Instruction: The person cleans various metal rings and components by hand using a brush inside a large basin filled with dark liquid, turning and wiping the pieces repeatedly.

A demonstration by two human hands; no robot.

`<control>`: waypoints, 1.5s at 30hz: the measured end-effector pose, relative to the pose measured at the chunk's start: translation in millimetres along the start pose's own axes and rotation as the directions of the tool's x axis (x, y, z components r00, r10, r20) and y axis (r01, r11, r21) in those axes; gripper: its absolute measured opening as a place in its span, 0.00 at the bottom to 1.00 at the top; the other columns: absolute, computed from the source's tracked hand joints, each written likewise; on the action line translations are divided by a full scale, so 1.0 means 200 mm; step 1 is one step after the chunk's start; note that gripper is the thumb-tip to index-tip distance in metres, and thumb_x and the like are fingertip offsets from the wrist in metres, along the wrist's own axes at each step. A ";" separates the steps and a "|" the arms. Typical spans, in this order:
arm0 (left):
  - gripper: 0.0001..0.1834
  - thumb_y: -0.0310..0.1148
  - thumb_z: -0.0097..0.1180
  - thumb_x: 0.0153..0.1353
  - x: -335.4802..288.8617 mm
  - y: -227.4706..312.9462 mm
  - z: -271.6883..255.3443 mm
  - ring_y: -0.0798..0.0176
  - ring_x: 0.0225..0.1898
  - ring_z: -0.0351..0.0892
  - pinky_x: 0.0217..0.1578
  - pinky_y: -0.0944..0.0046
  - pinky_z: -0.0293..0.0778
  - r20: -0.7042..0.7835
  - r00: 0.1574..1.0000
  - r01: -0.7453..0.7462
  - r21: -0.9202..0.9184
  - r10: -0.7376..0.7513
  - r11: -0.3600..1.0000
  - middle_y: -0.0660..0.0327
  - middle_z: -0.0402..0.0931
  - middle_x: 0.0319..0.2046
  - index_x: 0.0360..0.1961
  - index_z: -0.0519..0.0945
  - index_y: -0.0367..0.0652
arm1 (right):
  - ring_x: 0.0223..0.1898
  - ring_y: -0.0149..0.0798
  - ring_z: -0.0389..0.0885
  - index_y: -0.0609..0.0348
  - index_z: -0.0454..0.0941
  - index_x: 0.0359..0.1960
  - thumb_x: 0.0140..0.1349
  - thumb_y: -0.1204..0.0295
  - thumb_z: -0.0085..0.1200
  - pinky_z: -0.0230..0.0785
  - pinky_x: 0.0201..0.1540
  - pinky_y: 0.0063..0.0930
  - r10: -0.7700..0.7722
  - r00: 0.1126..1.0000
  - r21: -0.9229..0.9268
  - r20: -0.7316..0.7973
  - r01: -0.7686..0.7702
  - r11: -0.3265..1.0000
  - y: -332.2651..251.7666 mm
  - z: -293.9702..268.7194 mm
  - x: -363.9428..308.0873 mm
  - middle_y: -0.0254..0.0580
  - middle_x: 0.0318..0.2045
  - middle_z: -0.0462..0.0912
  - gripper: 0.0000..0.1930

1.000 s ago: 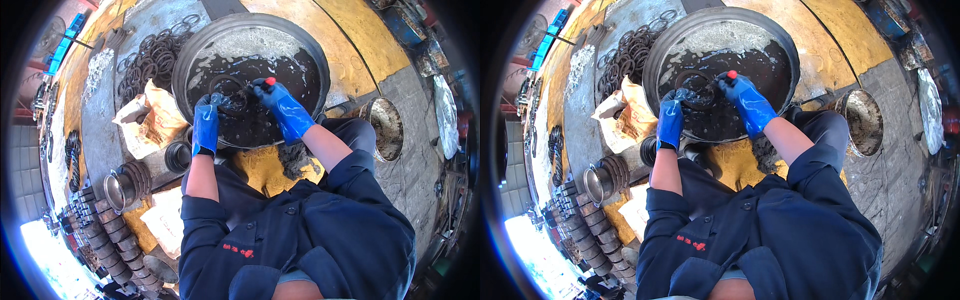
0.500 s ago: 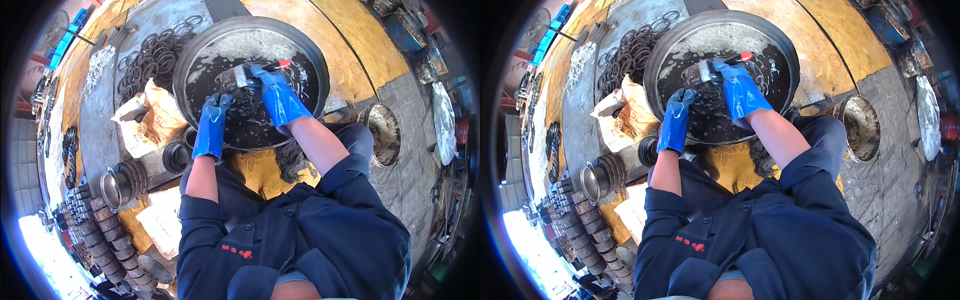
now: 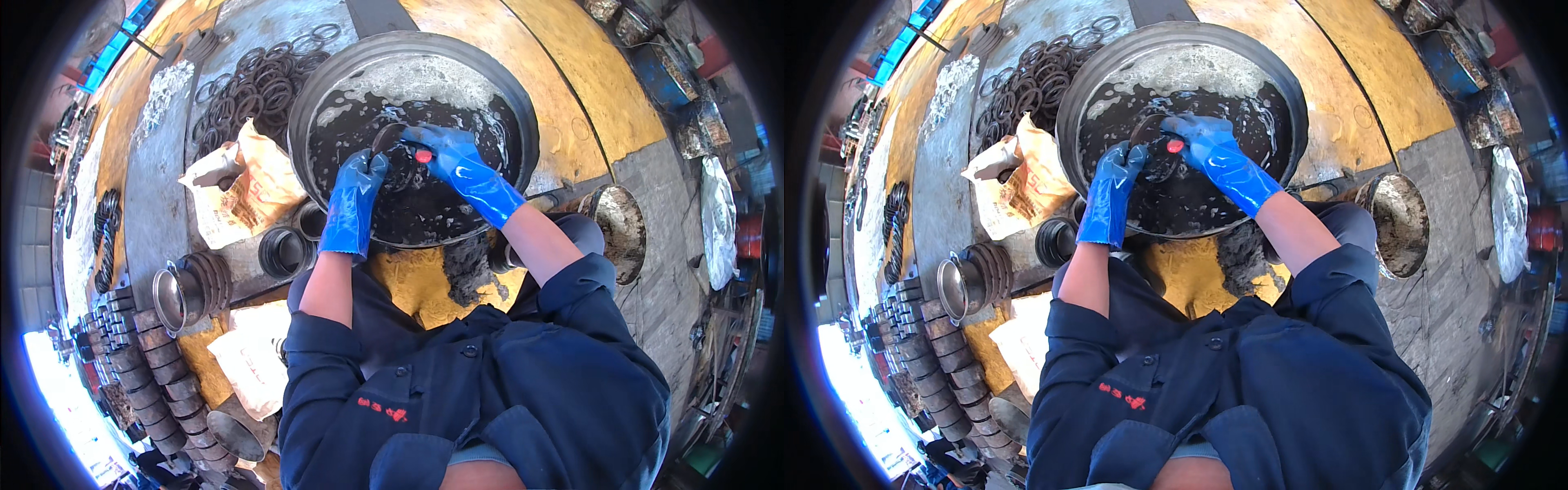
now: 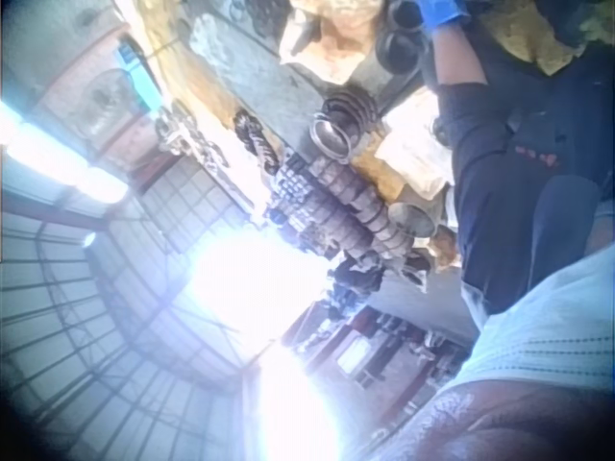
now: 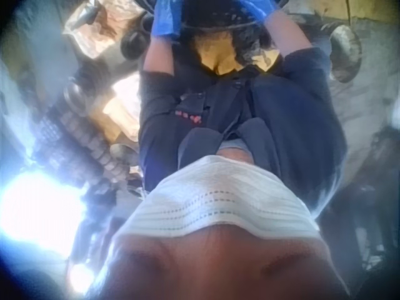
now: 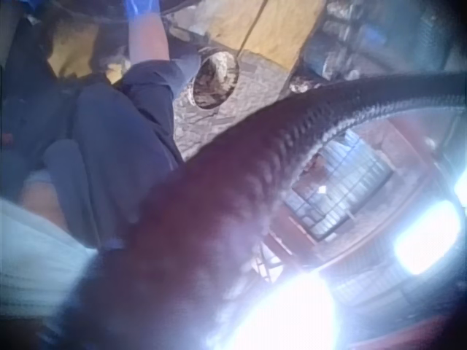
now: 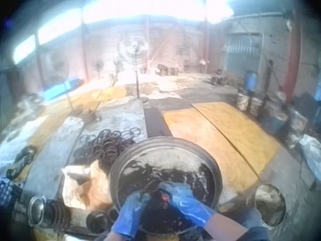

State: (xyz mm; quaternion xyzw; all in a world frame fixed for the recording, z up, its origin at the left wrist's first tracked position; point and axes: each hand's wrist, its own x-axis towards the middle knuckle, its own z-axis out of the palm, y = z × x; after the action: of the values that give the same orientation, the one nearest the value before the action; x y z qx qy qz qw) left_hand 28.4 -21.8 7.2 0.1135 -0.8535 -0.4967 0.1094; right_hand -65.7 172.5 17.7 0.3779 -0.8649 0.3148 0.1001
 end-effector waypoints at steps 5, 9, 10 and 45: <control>0.18 0.42 0.58 0.65 0.06 -0.05 0.10 0.55 0.38 0.80 0.42 0.57 0.74 0.046 0.982 -0.181 -0.064 0.184 0.981 0.50 0.81 0.36 0.41 0.83 0.35 | 0.44 0.39 0.85 0.51 0.82 0.49 0.63 0.63 0.58 0.76 0.48 0.34 0.661 0.618 0.191 0.426 -0.776 0.602 0.09 0.06 -0.06 0.41 0.46 0.86 0.15; 0.16 0.40 0.60 0.64 0.03 -0.10 0.05 0.55 0.36 0.79 0.41 0.57 0.74 -0.057 0.972 -0.230 -0.042 0.227 0.972 0.51 0.80 0.32 0.39 0.83 0.35 | 0.41 0.32 0.82 0.57 0.82 0.50 0.62 0.62 0.59 0.74 0.44 0.29 0.463 0.623 0.579 0.630 -0.775 0.255 -0.11 -0.07 -0.11 0.41 0.41 0.86 0.18; 0.16 0.40 0.60 0.64 0.04 -0.08 0.09 0.56 0.35 0.79 0.40 0.57 0.73 -0.057 0.977 -0.209 -0.069 0.206 0.975 0.51 0.80 0.31 0.38 0.83 0.35 | 0.35 0.30 0.79 0.57 0.82 0.51 0.63 0.62 0.57 0.72 0.39 0.26 0.467 0.522 0.612 0.714 -0.789 -0.054 -0.05 0.00 -0.15 0.40 0.38 0.85 0.18; 0.22 0.43 0.58 0.64 -0.02 0.00 0.12 0.65 0.42 0.75 0.46 0.65 0.70 0.354 0.841 0.502 -0.227 -0.409 0.835 0.58 0.81 0.40 0.48 0.80 0.34 | 0.36 0.28 0.80 0.60 0.84 0.42 0.59 0.63 0.64 0.73 0.41 0.27 0.520 0.610 0.717 0.598 -0.697 -0.007 0.02 0.05 -0.26 0.33 0.35 0.85 0.15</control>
State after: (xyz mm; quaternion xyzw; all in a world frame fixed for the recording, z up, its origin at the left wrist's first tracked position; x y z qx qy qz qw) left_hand 25.1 -1.4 -4.1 0.2226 -0.7185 -0.6472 -0.1237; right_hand -31.6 199.5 -13.3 -0.0302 -0.6012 0.7193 -0.3467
